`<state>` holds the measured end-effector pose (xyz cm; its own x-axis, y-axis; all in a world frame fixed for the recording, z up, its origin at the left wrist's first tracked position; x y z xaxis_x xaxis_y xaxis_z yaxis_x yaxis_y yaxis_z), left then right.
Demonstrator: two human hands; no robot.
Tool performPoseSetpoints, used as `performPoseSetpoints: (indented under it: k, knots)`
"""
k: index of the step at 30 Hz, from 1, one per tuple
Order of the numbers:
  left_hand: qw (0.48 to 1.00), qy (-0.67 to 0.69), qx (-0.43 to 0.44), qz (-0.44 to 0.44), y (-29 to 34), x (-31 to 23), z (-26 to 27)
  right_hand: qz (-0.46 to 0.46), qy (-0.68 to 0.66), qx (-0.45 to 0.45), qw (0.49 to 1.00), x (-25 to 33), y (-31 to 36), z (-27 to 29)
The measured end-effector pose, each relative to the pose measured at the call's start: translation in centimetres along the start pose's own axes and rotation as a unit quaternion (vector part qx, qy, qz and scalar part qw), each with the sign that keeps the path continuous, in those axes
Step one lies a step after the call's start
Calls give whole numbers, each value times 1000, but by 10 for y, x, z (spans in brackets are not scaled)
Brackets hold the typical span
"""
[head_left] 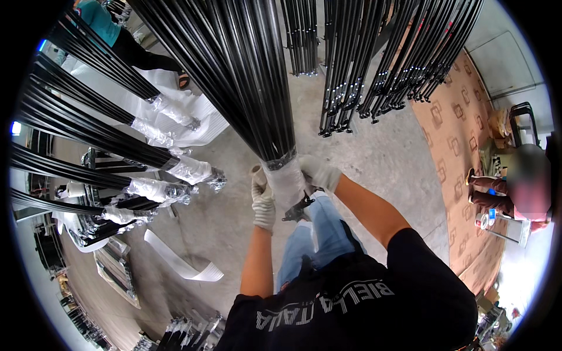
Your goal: The person wraps the ends of bundles of black metal rods with foam padding and plastic film while they are suspended on a rack.
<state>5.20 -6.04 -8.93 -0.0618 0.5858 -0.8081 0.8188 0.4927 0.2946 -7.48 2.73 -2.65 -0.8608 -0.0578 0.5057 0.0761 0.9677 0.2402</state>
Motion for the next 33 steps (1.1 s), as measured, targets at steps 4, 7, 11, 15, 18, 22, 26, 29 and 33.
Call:
performPoseSetpoints:
  k: [4, 7, 11, 15, 18, 22, 26, 29, 33]
  knots:
    - [997, 36, -60, 26, 37, -20, 11, 84, 7, -31, 996, -24, 35, -9]
    - [993, -73, 89, -15, 60, -37, 15, 83, 138, -116, 980, -51, 64, -15]
    - [986, -109, 103, 68, 76, -47, 8, 184, 243, -220, 927, -73, 71, -21]
    - [984, 38, 165, 47, 77, -54, 6, 210, 296, -117, 924, -64, 74, -61]
    - [962, 115, 223, 109, 82, -46, 19, 206, 382, -90, 896, -77, 70, -63]
    - [953, -260, 152, 42, 90, -22, 20, 188, 398, -106, 892, -68, 67, -62]
    - [981, -114, 142, 64, 76, -41, -7, 172, 337, -124, 917, -65, 72, -62]
    - [974, -63, 186, 110, 70, -27, 22, 207, 296, -164, 918, -67, 69, -53]
    - [988, -76, 112, 73, 90, -35, 9, 97, 307, -348, 881, -82, 82, -40]
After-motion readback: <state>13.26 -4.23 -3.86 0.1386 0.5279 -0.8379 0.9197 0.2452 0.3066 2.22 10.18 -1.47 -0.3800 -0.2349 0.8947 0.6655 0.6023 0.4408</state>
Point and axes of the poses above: each hand's wrist, its own y-axis away from the middle knuckle, its own z-axis out of the back of the hand, x = y × z, the point moved 3 cm from there along -y, towards the middle knuckle, and after that the axes turned 13 degrees about x, right-handed, at the moved point
